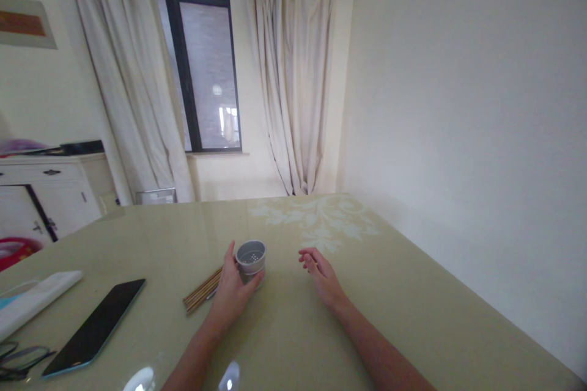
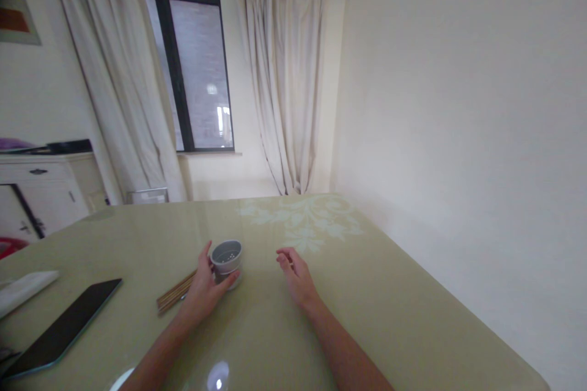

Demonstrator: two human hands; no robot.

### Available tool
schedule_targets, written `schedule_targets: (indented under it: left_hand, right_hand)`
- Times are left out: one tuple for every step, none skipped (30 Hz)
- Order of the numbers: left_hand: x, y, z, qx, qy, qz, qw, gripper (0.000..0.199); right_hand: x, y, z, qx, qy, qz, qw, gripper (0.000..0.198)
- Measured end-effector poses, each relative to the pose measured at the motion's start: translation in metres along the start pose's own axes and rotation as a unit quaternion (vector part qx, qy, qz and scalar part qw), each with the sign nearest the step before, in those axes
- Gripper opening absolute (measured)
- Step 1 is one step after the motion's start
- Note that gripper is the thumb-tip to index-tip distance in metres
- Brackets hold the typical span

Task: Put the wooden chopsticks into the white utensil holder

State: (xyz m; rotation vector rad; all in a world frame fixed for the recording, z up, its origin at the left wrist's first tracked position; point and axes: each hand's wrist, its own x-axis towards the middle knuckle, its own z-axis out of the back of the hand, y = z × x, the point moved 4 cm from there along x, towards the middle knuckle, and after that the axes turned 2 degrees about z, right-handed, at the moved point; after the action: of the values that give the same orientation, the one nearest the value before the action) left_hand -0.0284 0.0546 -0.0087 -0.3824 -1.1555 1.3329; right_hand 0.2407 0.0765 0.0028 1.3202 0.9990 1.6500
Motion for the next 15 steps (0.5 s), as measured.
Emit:
schedule_targets:
  left_hand:
    - [0.000, 0.000, 0.001, 0.007, -0.004, -0.006, 1.000, 0.112]
    - [0.000, -0.002, 0.002, 0.018, -0.015, -0.013, 1.000, 0.118]
    - [0.000, -0.004, 0.004, 0.033, -0.034, -0.023, 0.999, 0.119]
    - [-0.001, -0.009, 0.007, 0.051, -0.060, -0.037, 0.996, 0.117]
    - [-0.003, -0.014, 0.010, 0.065, -0.092, -0.054, 0.992, 0.110]
    - [-0.006, -0.021, 0.013, 0.074, -0.126, -0.074, 0.986, 0.098]
    - [-0.010, -0.028, 0.016, 0.078, -0.160, -0.099, 0.979, 0.082]
    - [-0.014, -0.036, 0.019, 0.077, -0.186, -0.127, 0.971, 0.064]
    - [-0.018, -0.043, 0.021, 0.075, -0.202, -0.154, 0.964, 0.046]
    - [-0.021, -0.049, 0.022, 0.073, -0.207, -0.176, 0.959, 0.032]
    - [-0.023, -0.054, 0.022, 0.072, -0.204, -0.191, 0.957, 0.026]
    - [-0.024, -0.057, 0.022, 0.073, -0.198, -0.194, 0.958, 0.028]
    - [-0.024, -0.058, 0.023, 0.075, -0.199, -0.187, 0.959, 0.030]
    - [-0.022, -0.057, 0.024, 0.079, -0.210, -0.172, 0.959, 0.031]
    - [-0.021, -0.054, 0.024, 0.086, -0.226, -0.155, 0.958, 0.030]
  right_hand:
    - [0.001, 0.002, 0.004, -0.019, -0.022, 0.011, 1.000, 0.055]
    - [0.001, 0.003, 0.009, -0.040, -0.047, 0.021, 0.998, 0.053]
    - [0.002, 0.003, 0.014, -0.065, -0.074, 0.028, 0.995, 0.052]
    - [0.003, 0.003, 0.018, -0.090, -0.101, 0.032, 0.990, 0.053]
    - [0.003, 0.001, 0.023, -0.113, -0.125, 0.032, 0.985, 0.053]
    - [0.004, -0.001, 0.026, -0.132, -0.144, 0.030, 0.980, 0.054]
    - [0.005, -0.003, 0.029, -0.146, -0.159, 0.027, 0.976, 0.055]
    - [0.006, -0.005, 0.031, -0.155, -0.168, 0.024, 0.973, 0.056]
    - [0.006, -0.008, 0.031, -0.160, -0.174, 0.022, 0.971, 0.057]
    - [0.007, -0.009, 0.032, -0.163, -0.177, 0.021, 0.970, 0.059]
    - [0.008, -0.011, 0.032, -0.167, -0.180, 0.019, 0.969, 0.060]
    - [0.009, -0.012, 0.032, -0.170, -0.182, 0.017, 0.968, 0.061]
    - [0.010, -0.013, 0.031, -0.172, -0.183, 0.014, 0.968, 0.061]
    - [0.011, -0.014, 0.031, -0.174, -0.183, 0.011, 0.967, 0.061]
    - [0.012, -0.015, 0.031, -0.176, -0.184, 0.007, 0.967, 0.061]
